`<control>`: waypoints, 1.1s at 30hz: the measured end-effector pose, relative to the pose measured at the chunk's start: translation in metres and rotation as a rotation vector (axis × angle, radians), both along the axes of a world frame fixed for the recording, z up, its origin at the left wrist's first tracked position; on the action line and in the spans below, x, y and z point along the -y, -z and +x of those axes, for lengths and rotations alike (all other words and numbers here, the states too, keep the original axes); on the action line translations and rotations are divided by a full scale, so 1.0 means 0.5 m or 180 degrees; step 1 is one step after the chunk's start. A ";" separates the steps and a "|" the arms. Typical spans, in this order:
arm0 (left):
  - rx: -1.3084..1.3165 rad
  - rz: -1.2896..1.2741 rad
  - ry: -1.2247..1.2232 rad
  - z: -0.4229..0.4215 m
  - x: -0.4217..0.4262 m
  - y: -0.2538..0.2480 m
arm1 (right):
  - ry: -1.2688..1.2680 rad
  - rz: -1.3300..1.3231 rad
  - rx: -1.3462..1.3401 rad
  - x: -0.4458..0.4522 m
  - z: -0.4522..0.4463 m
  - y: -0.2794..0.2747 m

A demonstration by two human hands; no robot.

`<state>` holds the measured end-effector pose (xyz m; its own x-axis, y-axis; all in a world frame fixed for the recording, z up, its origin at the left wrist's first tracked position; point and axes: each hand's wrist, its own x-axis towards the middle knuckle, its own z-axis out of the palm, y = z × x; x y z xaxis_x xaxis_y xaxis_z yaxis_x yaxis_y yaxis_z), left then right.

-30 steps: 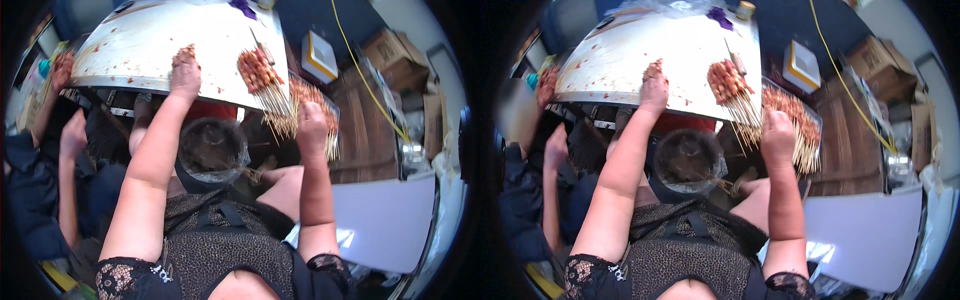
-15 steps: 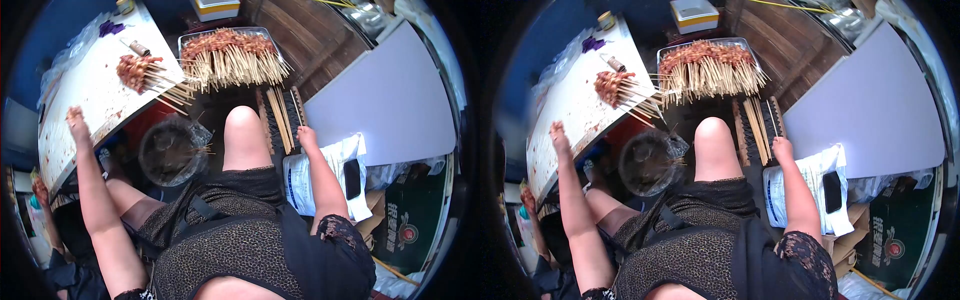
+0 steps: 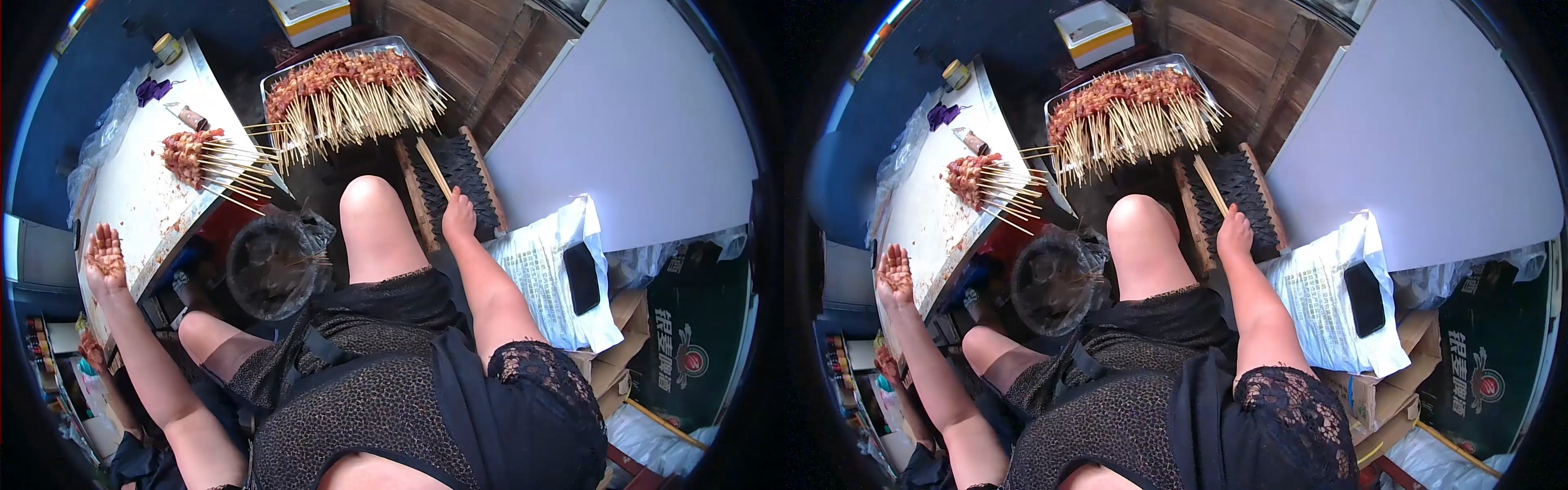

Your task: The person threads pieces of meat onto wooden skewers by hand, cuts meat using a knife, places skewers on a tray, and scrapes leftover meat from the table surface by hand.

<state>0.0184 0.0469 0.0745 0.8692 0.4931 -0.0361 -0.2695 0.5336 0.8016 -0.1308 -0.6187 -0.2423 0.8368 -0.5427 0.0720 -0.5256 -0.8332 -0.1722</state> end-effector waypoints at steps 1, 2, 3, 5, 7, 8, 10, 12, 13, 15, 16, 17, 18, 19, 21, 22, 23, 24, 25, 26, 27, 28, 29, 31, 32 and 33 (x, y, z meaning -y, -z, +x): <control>-0.0081 -0.0058 -0.0047 -0.010 0.019 0.002 | 0.0122 0.0046 -0.0086 0.008 -0.003 0.001; -0.0075 -0.0055 -0.0026 -0.013 0.019 0.010 | 0.0143 0.0049 -0.0080 0.013 -0.007 0.000; -0.0056 -0.0119 0.0121 -0.016 0.016 0.019 | 0.0251 0.0262 -0.0303 0.018 -0.009 -0.006; 0.0016 -0.0258 0.0381 -0.025 0.013 0.026 | 0.0375 0.0475 -0.0510 0.020 -0.011 -0.038; 0.0029 -0.0334 0.0487 -0.033 0.009 0.018 | 0.0292 0.0997 -0.0489 0.029 -0.034 -0.057; 0.0021 -0.0404 0.0578 -0.035 0.014 0.014 | 0.0304 0.1067 -0.0363 0.034 -0.054 -0.053; -0.0031 -0.0336 0.0681 -0.046 0.020 0.001 | 0.0180 0.1036 -0.0449 0.037 -0.109 -0.091; -0.0070 -0.0127 0.0498 -0.066 0.052 -0.018 | -0.0094 0.0966 -0.0261 0.048 -0.176 -0.084; -0.0112 -0.0070 0.0416 -0.076 0.078 -0.030 | -0.0236 0.1141 -0.0082 0.035 -0.217 -0.131; -0.0150 0.0021 0.0312 -0.081 0.108 -0.043 | -0.0235 0.1398 0.0024 0.026 -0.284 -0.161; -0.0135 0.0009 0.0381 -0.073 0.112 -0.043 | -0.0188 0.1594 -0.0043 0.014 -0.320 -0.212; -0.0083 -0.0019 0.0498 -0.058 0.112 -0.043 | -0.0116 0.1578 -0.0014 0.006 -0.356 -0.238; -0.0025 -0.0054 0.0620 -0.047 0.125 -0.044 | -0.0133 0.1541 0.0485 0.003 -0.391 -0.260; -0.0034 -0.0034 0.0563 -0.053 0.178 -0.060 | -0.0135 0.1472 0.0987 0.009 -0.426 -0.282; 0.0031 -0.0117 0.0787 -0.029 0.218 -0.063 | 0.0354 0.1350 0.1867 0.053 -0.494 -0.329; 0.0083 -0.0158 0.0884 -0.020 0.240 -0.062 | 0.0644 0.0967 0.2609 0.087 -0.526 -0.372; 0.0133 -0.0239 0.0959 -0.020 0.271 -0.064 | 0.0925 0.0422 0.3047 0.152 -0.567 -0.381; 0.0168 -0.0273 0.1042 -0.019 0.292 -0.064 | 0.2031 0.2154 0.3591 0.173 -0.621 -0.451; 0.0160 -0.0357 0.1037 -0.019 0.310 -0.063 | 0.1985 0.0609 0.3824 0.250 -0.686 -0.435; 0.0149 -0.0438 0.1030 -0.018 0.331 -0.064 | 0.2530 0.0969 0.4188 0.297 -0.766 -0.455; 0.0087 -0.0470 0.0949 -0.034 0.360 -0.073 | 0.2957 0.0989 0.4704 0.297 -0.815 -0.507; 0.0109 -0.0474 0.0997 -0.024 0.353 -0.065 | 0.3206 0.0980 0.4835 0.334 -0.904 -0.486; 0.0144 -0.0602 0.1132 -0.006 0.326 -0.047 | 0.3490 -0.0553 0.4234 0.410 -1.026 -0.391; 0.0146 -0.0672 0.1140 -0.006 0.316 -0.044 | 0.4342 -0.0976 0.3245 0.336 -1.122 -0.391; 0.0142 -0.0656 0.1198 -0.011 0.325 -0.049 | 0.4171 -0.1145 0.3203 0.312 -1.176 -0.350; 0.0104 -0.0545 0.1045 -0.016 0.331 -0.056 | 0.4325 -0.1100 0.2957 0.285 -1.225 -0.312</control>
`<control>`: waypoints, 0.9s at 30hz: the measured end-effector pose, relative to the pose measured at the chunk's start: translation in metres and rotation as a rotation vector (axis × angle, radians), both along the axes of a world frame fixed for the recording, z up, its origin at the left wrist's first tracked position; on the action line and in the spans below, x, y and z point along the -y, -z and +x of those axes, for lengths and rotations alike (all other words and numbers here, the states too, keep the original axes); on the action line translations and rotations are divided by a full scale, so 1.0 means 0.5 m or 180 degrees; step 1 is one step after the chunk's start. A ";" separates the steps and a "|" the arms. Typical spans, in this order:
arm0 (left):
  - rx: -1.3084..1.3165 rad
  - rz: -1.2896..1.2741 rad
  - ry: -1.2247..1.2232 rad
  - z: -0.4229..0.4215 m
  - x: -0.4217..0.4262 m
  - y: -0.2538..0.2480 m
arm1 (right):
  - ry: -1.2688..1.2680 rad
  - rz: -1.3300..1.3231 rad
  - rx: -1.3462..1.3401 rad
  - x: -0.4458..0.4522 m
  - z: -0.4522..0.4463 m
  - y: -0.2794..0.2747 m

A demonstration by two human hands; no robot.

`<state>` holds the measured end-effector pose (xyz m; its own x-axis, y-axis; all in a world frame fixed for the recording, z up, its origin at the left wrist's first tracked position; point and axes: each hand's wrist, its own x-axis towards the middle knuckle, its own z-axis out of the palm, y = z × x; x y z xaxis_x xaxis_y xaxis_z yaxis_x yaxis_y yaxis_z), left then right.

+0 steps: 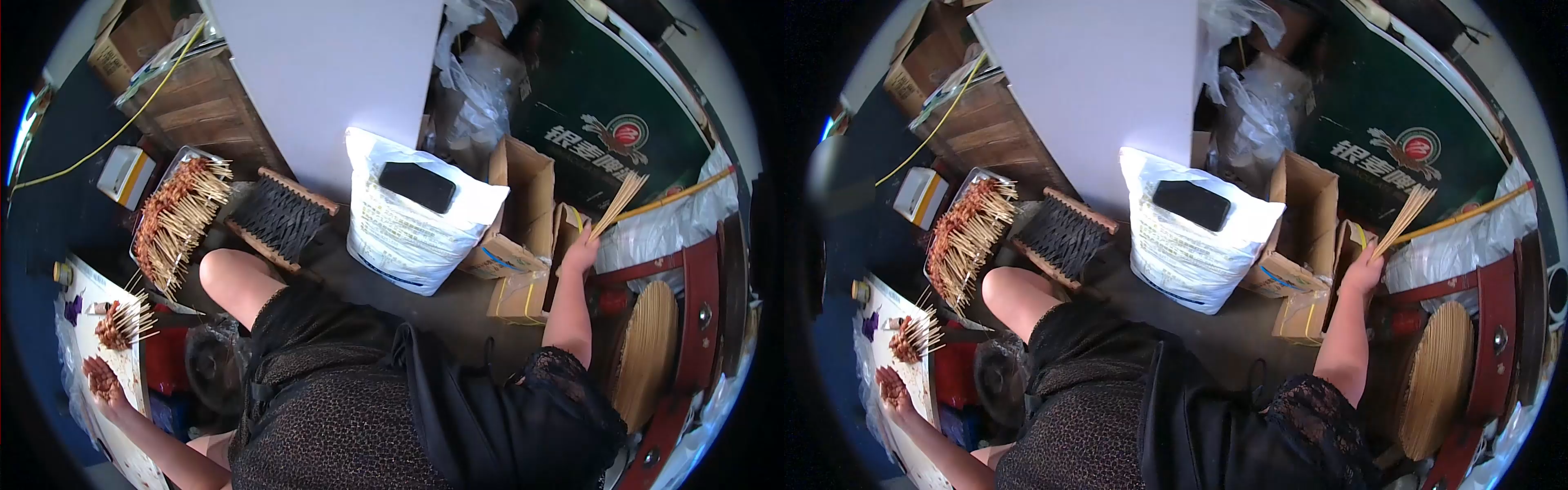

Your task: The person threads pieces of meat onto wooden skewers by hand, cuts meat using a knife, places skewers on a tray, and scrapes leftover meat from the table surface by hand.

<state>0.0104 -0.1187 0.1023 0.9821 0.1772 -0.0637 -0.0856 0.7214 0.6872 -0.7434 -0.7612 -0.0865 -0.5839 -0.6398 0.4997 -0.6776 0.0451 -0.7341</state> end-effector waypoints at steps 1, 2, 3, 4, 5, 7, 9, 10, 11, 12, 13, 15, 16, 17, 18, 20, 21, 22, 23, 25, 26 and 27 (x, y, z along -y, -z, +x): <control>-0.0030 0.0114 -0.0160 -0.005 0.009 -0.006 | 0.0156 0.0354 -0.0082 -0.017 -0.054 0.049; -0.0043 0.0146 -0.0172 -0.010 0.021 -0.011 | 0.0178 0.0351 -0.0051 -0.041 -0.074 0.071; -0.0043 0.0167 -0.0134 -0.009 0.033 -0.011 | 0.0200 0.0351 -0.0021 -0.060 -0.092 0.091; -0.0043 0.0198 -0.0139 -0.005 0.043 -0.013 | 0.0241 0.0375 -0.0020 -0.077 -0.103 0.109; -0.0041 0.0225 -0.0153 0.000 0.049 -0.013 | 0.0151 0.0764 -0.0064 -0.091 -0.109 0.125; -0.0042 0.0130 0.0016 0.011 0.056 -0.006 | -0.0109 0.1224 -0.0196 -0.114 -0.101 0.147; -0.0076 0.0000 0.0212 0.009 0.071 -0.001 | -0.0203 0.1683 -0.0857 -0.097 -0.122 0.208; -0.0050 -0.0096 0.0422 0.022 0.054 0.012 | -0.0279 0.2182 -0.0862 -0.090 -0.126 0.224; -0.0020 -0.0205 0.0627 0.034 0.036 0.021 | -0.0340 0.2647 -0.0991 -0.073 -0.152 0.274; -0.0037 -0.0084 0.0428 0.002 0.056 0.009 | -0.0434 0.2327 0.0785 -0.042 -0.216 0.391; -0.0068 0.0038 0.0229 -0.029 0.085 -0.005 | -0.0482 0.2310 0.0752 -0.065 -0.198 0.364; -0.0002 -0.0090 0.0152 -0.022 0.059 0.010 | -0.0379 0.2363 0.0568 -0.093 -0.231 0.368; -0.0011 -0.0200 0.0330 0.000 0.017 0.033 | -0.0360 0.2386 0.0445 -0.104 -0.241 0.349; -0.0069 -0.0314 0.0418 0.028 -0.026 0.060 | -0.0383 0.2407 0.0294 -0.098 -0.224 0.314; 0.0258 -0.0484 0.1347 0.091 -0.127 0.128 | -0.0454 0.2404 0.0140 -0.082 -0.208 0.288; 0.0715 -0.0588 0.1853 0.056 -0.134 0.154 | -0.0750 0.2280 -0.0132 0.013 -0.133 0.260; 0.0155 -0.0526 0.0829 0.007 -0.094 0.132 | -0.0885 0.2161 -0.0239 0.067 -0.089 0.239; 0.0053 -0.0488 0.0522 -0.027 -0.065 0.120 | -0.0974 0.2041 -0.0352 0.111 -0.055 0.207; 0.0107 -0.0471 0.0433 -0.047 -0.055 0.122 | -0.1015 0.1917 -0.0463 0.146 -0.036 0.170; 0.0047 -0.0448 0.0240 -0.062 -0.057 0.138 | -0.0993 0.1698 -0.0632 0.176 -0.015 0.091; 0.0065 -0.0531 0.0158 -0.069 -0.059 0.147 | -0.0954 0.1626 -0.0691 0.177 -0.009 0.063; 0.0029 -0.0540 0.0119 -0.074 -0.061 0.155 | -0.0905 0.1570 -0.0727 0.167 -0.006 0.044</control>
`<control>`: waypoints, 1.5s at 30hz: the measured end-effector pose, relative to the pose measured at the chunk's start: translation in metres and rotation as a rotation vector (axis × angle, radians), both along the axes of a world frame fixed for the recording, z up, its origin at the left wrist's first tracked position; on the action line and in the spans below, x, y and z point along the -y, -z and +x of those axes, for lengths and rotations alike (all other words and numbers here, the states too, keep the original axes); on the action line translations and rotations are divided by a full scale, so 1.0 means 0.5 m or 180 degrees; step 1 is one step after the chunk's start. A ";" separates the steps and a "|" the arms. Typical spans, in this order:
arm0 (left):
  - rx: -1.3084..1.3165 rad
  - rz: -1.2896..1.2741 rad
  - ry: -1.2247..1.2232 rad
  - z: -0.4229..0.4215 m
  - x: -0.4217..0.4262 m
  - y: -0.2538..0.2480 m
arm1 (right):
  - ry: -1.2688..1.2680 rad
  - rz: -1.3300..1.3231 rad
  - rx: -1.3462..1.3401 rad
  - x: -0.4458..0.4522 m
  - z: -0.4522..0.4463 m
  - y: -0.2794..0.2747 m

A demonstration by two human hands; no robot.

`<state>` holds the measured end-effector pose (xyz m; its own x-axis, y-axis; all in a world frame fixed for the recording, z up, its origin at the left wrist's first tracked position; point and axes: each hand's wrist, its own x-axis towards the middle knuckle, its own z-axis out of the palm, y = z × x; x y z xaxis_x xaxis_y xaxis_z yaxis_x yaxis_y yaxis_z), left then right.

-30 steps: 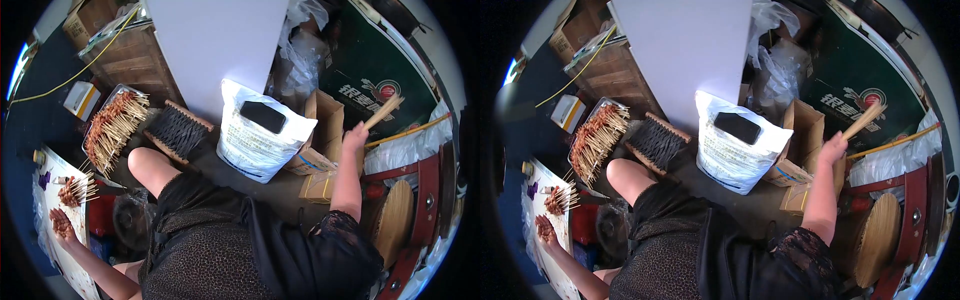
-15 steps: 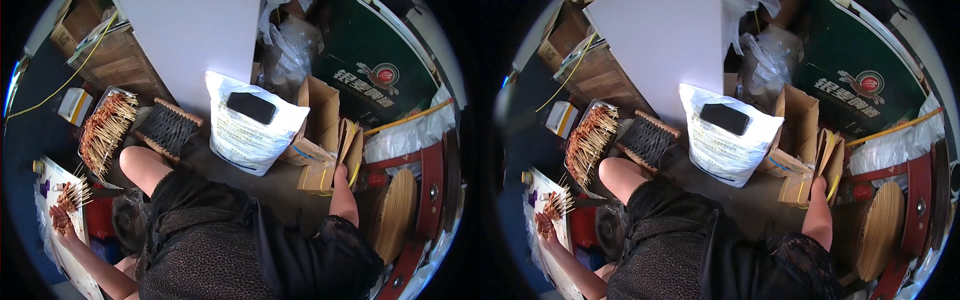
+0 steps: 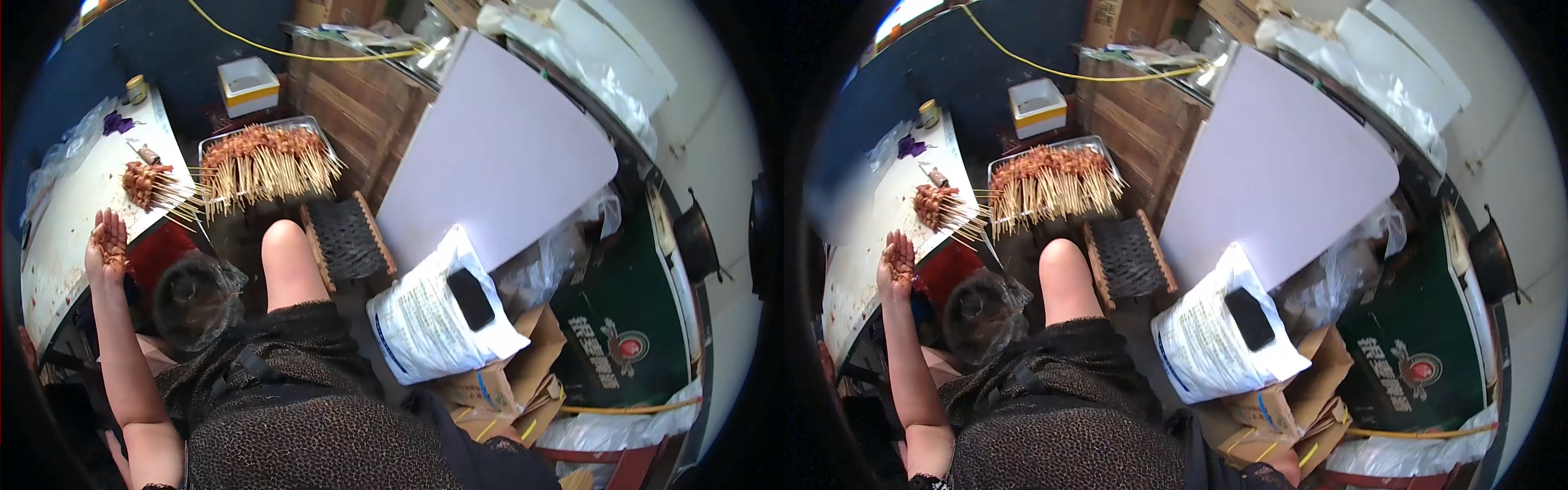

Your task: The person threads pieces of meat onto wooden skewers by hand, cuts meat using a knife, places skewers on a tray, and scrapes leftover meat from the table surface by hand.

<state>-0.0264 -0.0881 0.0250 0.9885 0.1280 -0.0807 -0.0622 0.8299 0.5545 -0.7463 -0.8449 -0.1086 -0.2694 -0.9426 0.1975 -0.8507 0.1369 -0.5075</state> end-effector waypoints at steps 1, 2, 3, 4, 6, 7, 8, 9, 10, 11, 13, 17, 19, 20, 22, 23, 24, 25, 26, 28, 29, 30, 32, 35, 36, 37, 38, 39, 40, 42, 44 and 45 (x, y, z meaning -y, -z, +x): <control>-0.0043 0.0015 -0.0022 -0.004 -0.001 0.002 | 0.0047 -0.0041 -0.0038 -0.019 0.000 -0.013; -0.0039 -0.0001 -0.0072 -0.012 0.000 -0.003 | 0.0099 -0.0058 -0.0091 -0.041 -0.005 -0.019; -0.0108 0.0012 -0.0129 -0.023 0.002 -0.010 | 0.0147 -0.0060 -0.0153 -0.066 -0.011 -0.023; -0.0180 0.0028 -0.0193 -0.032 0.000 -0.016 | 0.0189 -0.0060 -0.0219 -0.089 -0.014 -0.027; -0.0209 0.0076 -0.0311 -0.031 -0.020 -0.019 | 0.0282 -0.0053 -0.0344 -0.128 -0.011 -0.028; -0.0168 0.0101 -0.0322 -0.027 -0.033 -0.014 | 0.0334 -0.0057 -0.0405 -0.139 -0.004 -0.029; -0.0133 0.0127 -0.0347 -0.024 -0.047 -0.009 | 0.0372 -0.0063 -0.0474 -0.147 0.005 -0.031; -0.0176 0.0217 -0.0423 -0.022 -0.059 -0.009 | 0.0389 -0.0066 -0.0546 -0.153 0.021 -0.033; -0.0130 0.0340 -0.0502 -0.021 -0.068 -0.011 | 0.0396 -0.0071 -0.0622 -0.155 0.048 -0.038; -0.0165 0.0550 -0.0698 -0.013 -0.073 -0.015 | -0.0088 -0.1052 -0.0444 -0.145 0.082 -0.039; -0.0223 0.1067 -0.1101 -0.002 -0.082 -0.022 | -0.0722 -0.1536 -0.0243 -0.147 0.236 -0.107; 0.0195 0.2954 -0.1844 0.091 -0.127 0.050 | -0.2428 -0.0976 0.0477 -0.226 0.631 -0.238; 0.0348 0.4183 -0.2465 0.124 -0.146 0.079 | -0.3646 -0.0738 0.1176 -0.296 0.843 -0.213; 0.0298 0.4777 -0.2791 0.122 -0.121 0.070 | -0.4371 -0.0316 0.1517 -0.353 0.946 -0.207; 0.0262 0.5941 -0.3116 0.130 -0.115 0.079 | -0.5549 -0.0535 0.0988 -0.577 1.126 -0.275; 0.0025 0.5983 -0.2754 0.132 -0.111 0.090 | -0.6040 -0.0436 0.0892 -0.660 1.203 -0.286; 0.0001 0.6006 -0.2757 0.135 -0.105 0.089 | -0.6336 -0.0790 0.0594 -0.728 1.271 -0.292; -0.0260 0.6275 -0.2698 0.138 -0.098 0.086 | -0.6597 -0.0931 0.0728 -0.790 1.337 -0.292; -0.0542 0.6539 -0.2641 0.140 -0.098 0.084 | -0.6817 -0.1065 0.0872 -0.843 1.403 -0.291; -0.0472 0.6821 -0.2751 0.148 -0.109 0.092 | -0.6898 -0.1043 0.0625 -0.918 1.521 -0.301; -0.0548 0.6731 -0.2760 0.149 -0.111 0.094 | -0.6818 -0.0818 0.0264 -0.936 1.579 -0.299; -0.0627 0.6641 -0.2761 0.148 -0.112 0.096 | -0.6726 -0.0592 -0.0106 -0.947 1.617 -0.295; -0.0592 0.6621 -0.2818 0.147 -0.108 0.092 | -0.6678 0.0277 -0.0962 -0.971 1.625 -0.337; -0.0738 0.6784 -0.2620 0.143 -0.100 0.079 | -0.6738 0.0063 -0.1591 -1.017 1.564 -0.365; -0.0746 0.6831 -0.2483 0.141 -0.096 0.076 | -0.6735 -0.0119 -0.1747 -1.037 1.535 -0.373; -0.0713 0.6846 -0.2463 0.142 -0.096 0.078 | -0.6745 -0.0464 -0.1889 -1.045 1.519 -0.351; -0.0714 0.6859 -0.2430 0.141 -0.093 0.078 | -0.6740 -0.0797 -0.2027 -1.054 1.508 -0.330; -0.0759 0.6880 -0.2368 0.139 -0.090 0.074 | -0.6676 -0.0774 -0.2229 -1.068 1.499 -0.321; -0.0799 0.6906 -0.2313 0.136 -0.089 0.070 | -0.6674 -0.0959 -0.2187 -1.075 1.491 -0.302; -0.0803 0.6915 -0.2220 0.135 -0.092 0.066 | -0.6451 -0.0737 -0.1926 -1.083 1.505 -0.263; -0.0732 0.6918 -0.2077 0.136 -0.096 0.073 | -0.6714 -0.0281 -0.1239 -1.076 1.508 -0.252; -0.0678 0.6948 -0.2204 0.142 -0.106 0.086 | -0.6897 0.0094 -0.0537 -1.061 1.510 -0.246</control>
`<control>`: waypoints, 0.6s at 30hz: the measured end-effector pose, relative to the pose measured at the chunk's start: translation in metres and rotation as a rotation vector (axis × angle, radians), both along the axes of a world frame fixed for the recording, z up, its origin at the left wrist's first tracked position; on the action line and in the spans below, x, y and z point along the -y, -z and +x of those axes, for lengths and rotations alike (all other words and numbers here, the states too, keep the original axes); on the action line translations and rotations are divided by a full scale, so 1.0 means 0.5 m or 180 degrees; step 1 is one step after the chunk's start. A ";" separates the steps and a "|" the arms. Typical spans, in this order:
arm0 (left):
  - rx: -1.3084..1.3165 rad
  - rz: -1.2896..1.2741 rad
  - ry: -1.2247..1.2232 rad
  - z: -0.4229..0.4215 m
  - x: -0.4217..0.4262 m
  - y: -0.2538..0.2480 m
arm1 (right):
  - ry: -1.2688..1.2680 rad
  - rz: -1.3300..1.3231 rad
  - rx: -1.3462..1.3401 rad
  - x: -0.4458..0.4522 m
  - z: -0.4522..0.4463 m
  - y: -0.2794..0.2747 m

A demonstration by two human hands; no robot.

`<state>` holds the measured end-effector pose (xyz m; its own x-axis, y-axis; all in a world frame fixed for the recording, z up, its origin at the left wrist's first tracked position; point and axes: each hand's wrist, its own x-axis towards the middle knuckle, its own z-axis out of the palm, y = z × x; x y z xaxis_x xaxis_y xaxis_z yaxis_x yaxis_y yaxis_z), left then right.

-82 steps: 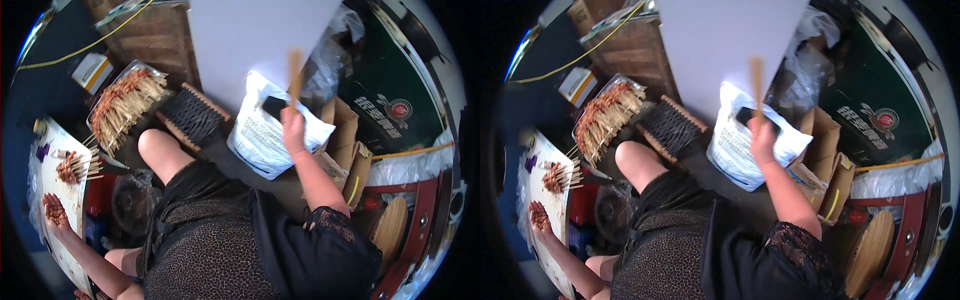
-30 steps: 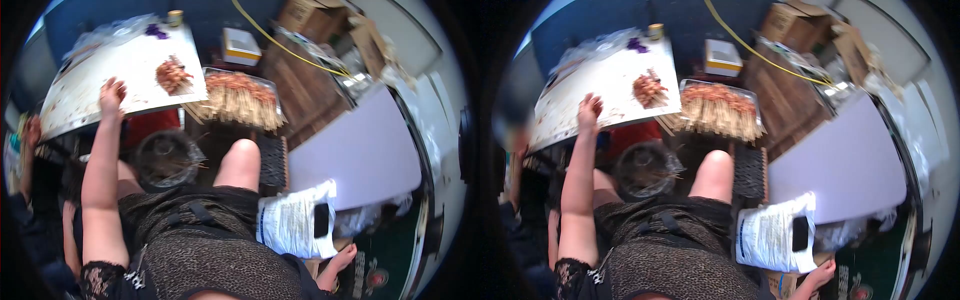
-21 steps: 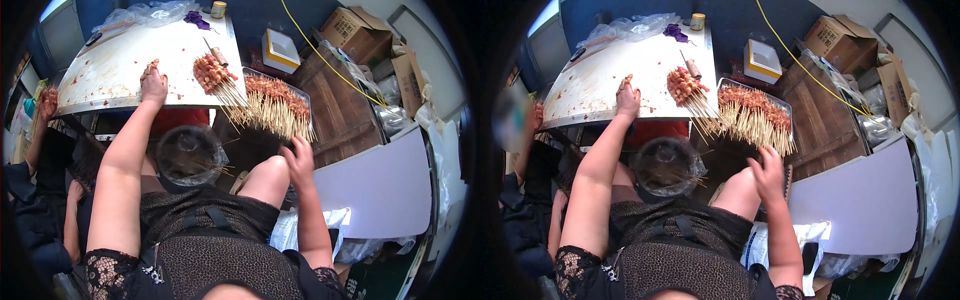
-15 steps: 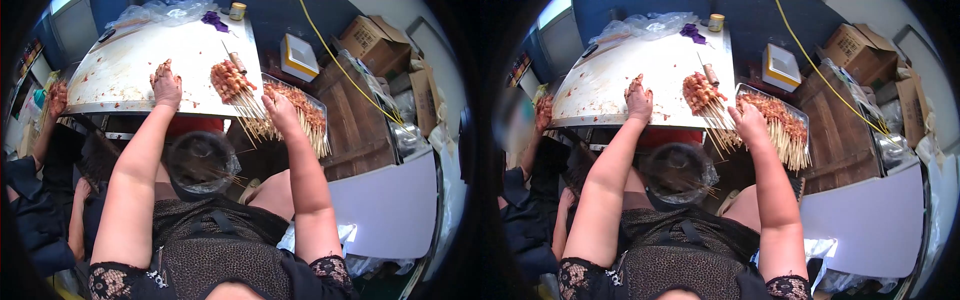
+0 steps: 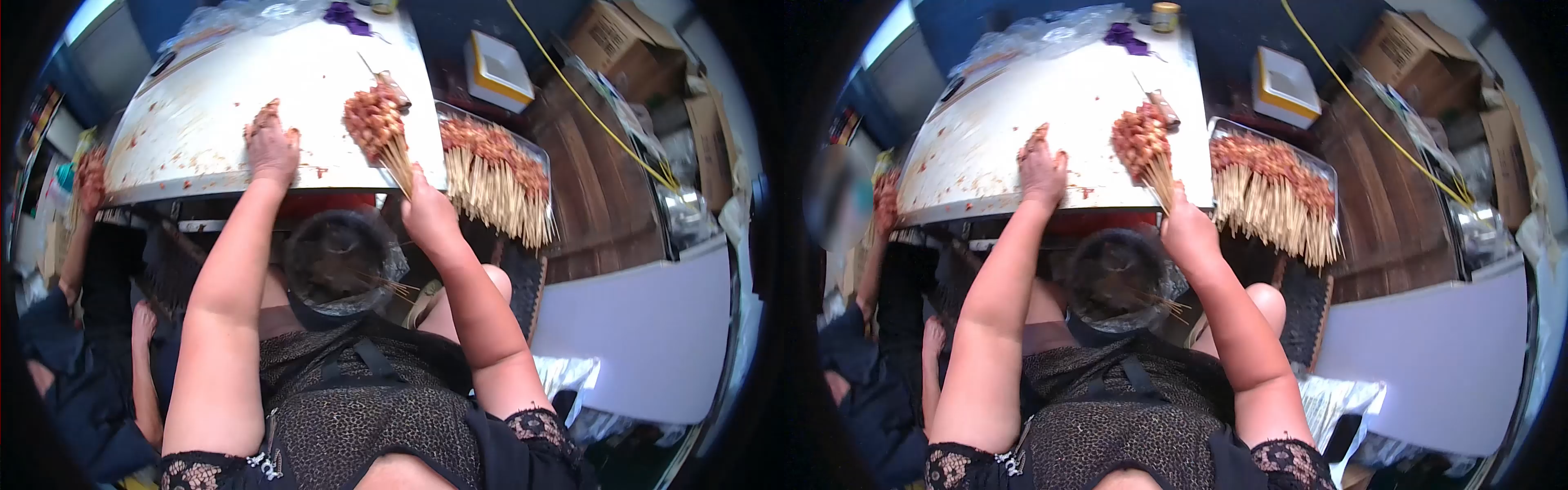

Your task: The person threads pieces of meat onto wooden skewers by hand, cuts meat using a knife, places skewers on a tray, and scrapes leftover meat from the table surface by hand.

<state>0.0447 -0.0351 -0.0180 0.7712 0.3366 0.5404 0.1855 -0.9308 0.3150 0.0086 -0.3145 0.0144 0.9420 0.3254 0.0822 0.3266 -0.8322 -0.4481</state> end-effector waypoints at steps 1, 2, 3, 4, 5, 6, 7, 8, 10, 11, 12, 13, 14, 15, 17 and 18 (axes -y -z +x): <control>0.0106 0.0048 -0.0008 0.010 -0.004 0.012 | 0.0053 0.0464 0.0147 0.007 0.003 0.015; 0.0097 0.0056 0.0026 0.012 -0.004 0.012 | 0.0071 0.0737 0.0175 0.013 0.003 0.020; 0.0094 0.0072 0.0042 0.009 -0.005 0.008 | 0.0067 0.1016 0.0215 0.018 0.003 0.024; 0.0004 0.0066 -0.0015 0.008 -0.001 0.003 | 0.0069 0.1290 0.0444 0.022 0.006 0.036; 0.0008 0.0075 0.0039 0.008 0.000 0.000 | 0.0122 0.1295 0.0458 0.032 0.006 0.043; -0.0060 0.0041 0.0017 0.006 0.000 -0.001 | 0.0073 0.1888 0.0289 0.039 0.003 0.048; -0.0126 0.0004 -0.0007 0.005 0.002 -0.004 | 0.0016 0.2479 0.0126 0.047 0.001 0.052; -0.0148 -0.0016 -0.0002 0.001 0.006 -0.010 | 0.0175 0.2699 -0.0081 0.064 0.008 0.081; -0.0116 0.0028 0.0034 0.003 0.002 -0.004 | 0.0308 0.3154 -0.0080 0.104 0.002 0.074; -0.0089 0.0075 0.0029 0.004 0.001 -0.002 | 0.0466 0.3269 -0.0060 0.127 -0.004 0.056; -0.0053 0.0069 0.0058 0.002 0.002 -0.005 | 0.0744 0.3179 0.0001 0.165 0.018 0.081; -0.0051 0.0067 0.0088 0.002 0.001 -0.005 | 0.0984 0.3084 0.0110 0.202 0.040 0.088; -0.0034 -0.0011 0.0108 0.003 -0.001 -0.004 | 0.1182 0.2893 0.0443 0.239 0.069 0.096; -0.0020 -0.0091 0.0123 0.004 -0.002 -0.003 | 0.1447 0.2477 0.0653 0.286 0.105 0.112; 0.0051 -0.0124 0.0137 0.006 -0.003 -0.003 | 0.1756 0.1989 0.1097 0.361 0.157 0.116; 0.0075 -0.0259 0.0159 0.006 -0.005 -0.001 | 0.1836 0.1716 0.1364 0.403 0.193 0.143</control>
